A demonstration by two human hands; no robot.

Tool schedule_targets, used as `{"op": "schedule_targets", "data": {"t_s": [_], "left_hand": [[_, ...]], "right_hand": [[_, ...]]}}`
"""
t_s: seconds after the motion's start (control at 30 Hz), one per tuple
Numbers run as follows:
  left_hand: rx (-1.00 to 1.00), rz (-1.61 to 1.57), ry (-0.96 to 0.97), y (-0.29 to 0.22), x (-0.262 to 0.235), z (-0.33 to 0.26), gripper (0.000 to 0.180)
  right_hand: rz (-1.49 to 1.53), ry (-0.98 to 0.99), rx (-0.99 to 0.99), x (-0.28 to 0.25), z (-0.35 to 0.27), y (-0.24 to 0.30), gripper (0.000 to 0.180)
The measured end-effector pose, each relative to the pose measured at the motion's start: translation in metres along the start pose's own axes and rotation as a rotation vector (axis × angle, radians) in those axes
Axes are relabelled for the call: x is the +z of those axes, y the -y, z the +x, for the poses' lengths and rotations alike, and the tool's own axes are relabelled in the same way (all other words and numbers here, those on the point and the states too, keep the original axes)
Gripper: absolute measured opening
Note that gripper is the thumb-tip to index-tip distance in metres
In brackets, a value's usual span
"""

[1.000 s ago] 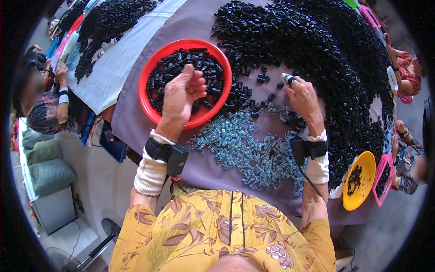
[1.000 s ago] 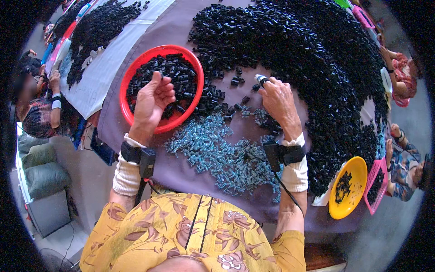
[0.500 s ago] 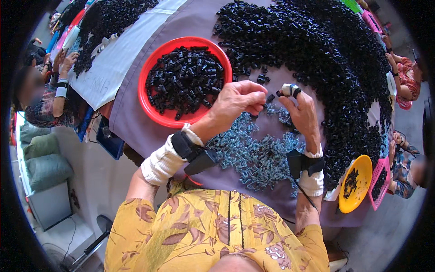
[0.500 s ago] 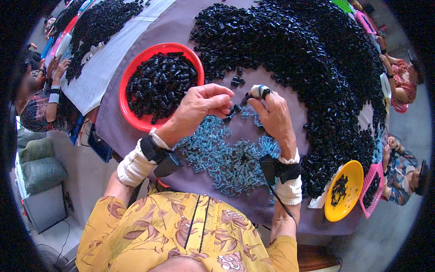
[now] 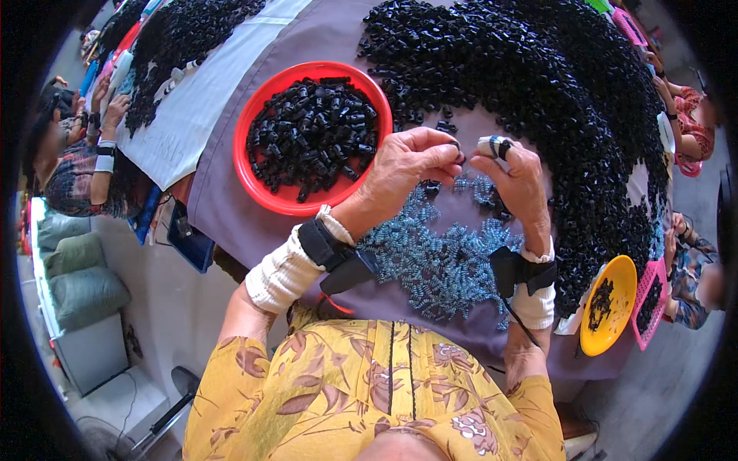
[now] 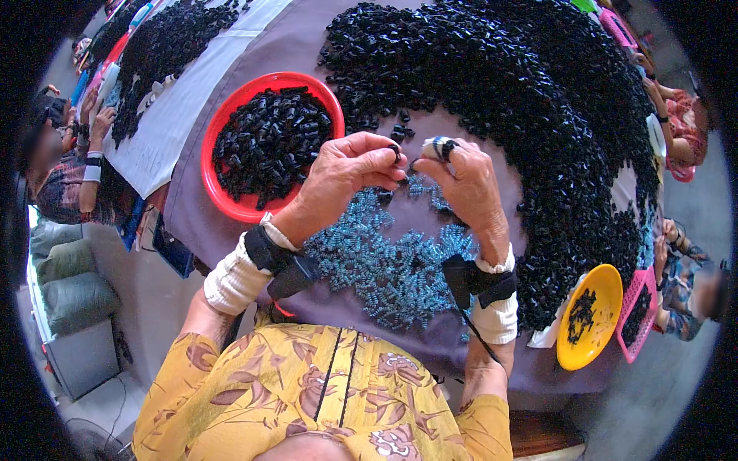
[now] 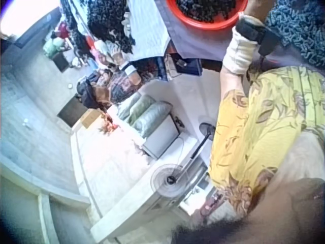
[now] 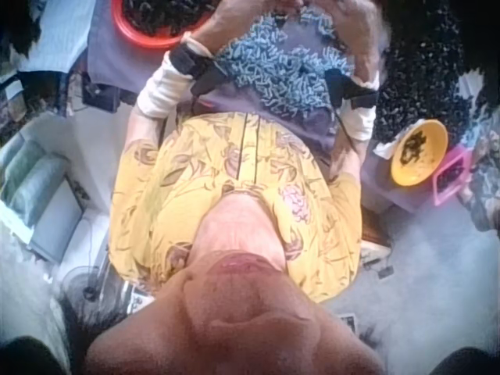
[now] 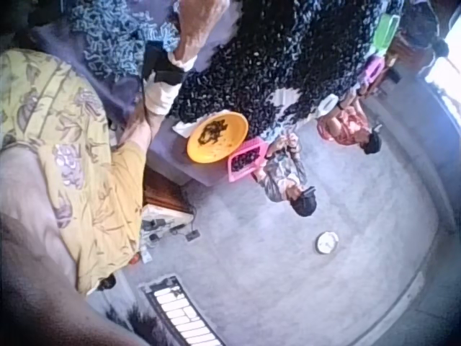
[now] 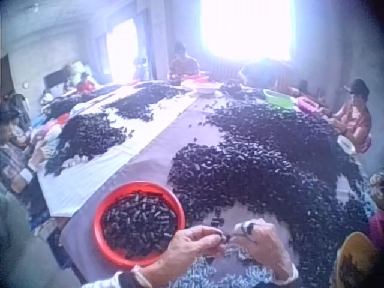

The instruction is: Manually sorting and assembling small black plastic components at a factory workstation.

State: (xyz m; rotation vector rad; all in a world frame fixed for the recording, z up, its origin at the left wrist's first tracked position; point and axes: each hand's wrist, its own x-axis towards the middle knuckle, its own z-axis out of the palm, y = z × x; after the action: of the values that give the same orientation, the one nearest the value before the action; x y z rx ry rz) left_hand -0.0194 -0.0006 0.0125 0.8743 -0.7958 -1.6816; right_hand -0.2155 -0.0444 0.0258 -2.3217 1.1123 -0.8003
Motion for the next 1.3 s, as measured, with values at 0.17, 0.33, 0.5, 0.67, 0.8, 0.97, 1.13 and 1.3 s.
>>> {"op": "schedule_targets", "data": {"t_s": [0.17, 0.33, 0.5, 0.67, 0.8, 0.97, 1.13, 1.3], "left_hand": [[-0.046, -0.012, -0.047, 0.001, -0.011, -0.003, 0.018], [-0.053, 0.036, -0.039, 0.005, -0.017, -0.006, 0.019], [-0.047, 0.14, -0.009, 0.007, -0.015, -0.008, 0.021], [-0.099, 0.196, 0.041, 0.01, -0.01, -0.008, 0.024], [-0.068, 0.274, 0.09, 0.013, -0.005, -0.007, 0.024], [-0.05, 0.413, 0.103, 0.01, -0.003, -0.009, 0.027], [-0.055, 0.45, 0.109, 0.005, -0.001, -0.011, 0.027], [-0.05, 0.461, 0.129, 0.009, -0.004, -0.012, 0.027]], "right_hand": [[-0.182, 0.027, -0.012, 0.017, -0.013, -0.021, 0.011], [-0.431, 0.146, -0.139, 0.03, -0.012, -0.019, 0.008], [-0.319, 0.145, -0.091, 0.02, -0.011, -0.014, 0.008], [0.064, -0.007, 0.101, 0.006, -0.012, 0.012, 0.011], [0.113, -0.018, 0.052, 0.005, -0.01, 0.026, 0.011], [0.052, -0.009, 0.001, 0.003, -0.009, 0.032, 0.011], [0.073, 0.024, 0.026, 0.003, -0.011, 0.03, 0.011], [0.087, 0.044, 0.025, 0.003, -0.014, 0.03, 0.014]]}}
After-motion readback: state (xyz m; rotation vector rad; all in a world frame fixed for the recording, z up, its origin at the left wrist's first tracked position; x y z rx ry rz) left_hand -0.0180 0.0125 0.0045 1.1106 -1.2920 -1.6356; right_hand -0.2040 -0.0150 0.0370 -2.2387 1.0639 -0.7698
